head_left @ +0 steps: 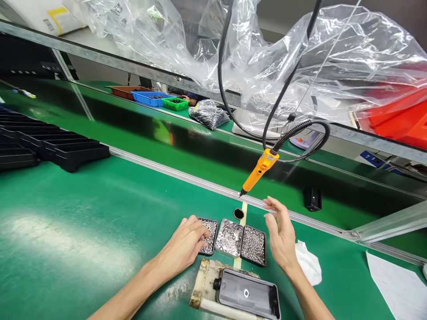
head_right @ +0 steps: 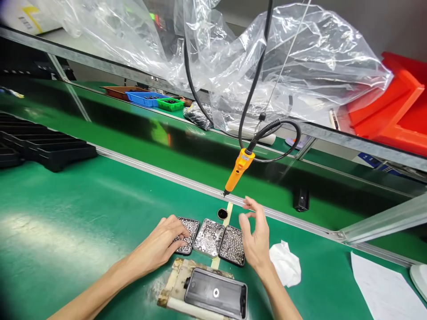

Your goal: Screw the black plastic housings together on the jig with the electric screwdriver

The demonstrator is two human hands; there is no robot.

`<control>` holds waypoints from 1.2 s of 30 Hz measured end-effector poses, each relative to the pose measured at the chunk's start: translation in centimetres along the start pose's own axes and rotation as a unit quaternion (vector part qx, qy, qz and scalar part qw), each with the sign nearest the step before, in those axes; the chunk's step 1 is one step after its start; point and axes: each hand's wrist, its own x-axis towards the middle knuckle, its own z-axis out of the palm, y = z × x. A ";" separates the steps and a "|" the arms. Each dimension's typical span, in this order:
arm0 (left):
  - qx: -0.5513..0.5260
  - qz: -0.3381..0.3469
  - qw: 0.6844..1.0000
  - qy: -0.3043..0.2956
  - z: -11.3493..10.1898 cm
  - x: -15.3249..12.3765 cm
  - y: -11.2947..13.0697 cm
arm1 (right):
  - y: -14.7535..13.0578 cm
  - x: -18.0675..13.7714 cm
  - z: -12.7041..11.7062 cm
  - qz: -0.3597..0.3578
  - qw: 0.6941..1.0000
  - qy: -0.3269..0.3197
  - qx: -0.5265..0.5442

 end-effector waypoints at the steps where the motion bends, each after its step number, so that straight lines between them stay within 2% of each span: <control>1: 0.001 0.000 1.000 -0.001 0.0 0.0 0.1 | -0.2 1.4 0.9 0.017 1.000 0.017 -0.006; 3: 0.004 0.000 1.000 -0.004 -0.1 0.1 0.2 | -0.4 4.1 2.7 0.031 0.999 0.032 -0.005; 6: 0.010 0.000 1.000 -0.003 -0.1 0.3 0.3 | -0.5 7.4 4.9 0.036 0.999 0.017 0.009; 10: 0.021 0.006 1.000 0.001 -0.1 0.3 0.5 | -0.3 9.2 6.2 0.050 0.999 0.003 0.022; 13: 0.021 0.010 1.000 0.004 0.0 0.2 0.5 | -0.2 8.8 5.9 0.054 0.998 0.013 0.022; 17: 0.011 0.008 1.000 0.015 0.0 0.2 0.5 | -0.6 7.1 4.1 0.065 0.997 0.003 0.030; 24: -0.001 0.007 1.000 0.008 0.1 0.4 0.7 | -3.6 4.3 0.9 0.092 0.988 -0.010 0.122; 29: -0.010 0.013 1.000 0.000 0.2 0.6 0.7 | -5.8 3.2 0.4 0.077 0.970 -0.032 0.229; 36: -0.060 -0.003 0.998 0.020 0.1 0.4 0.6 | -6.9 2.2 0.5 0.093 0.953 -0.058 0.282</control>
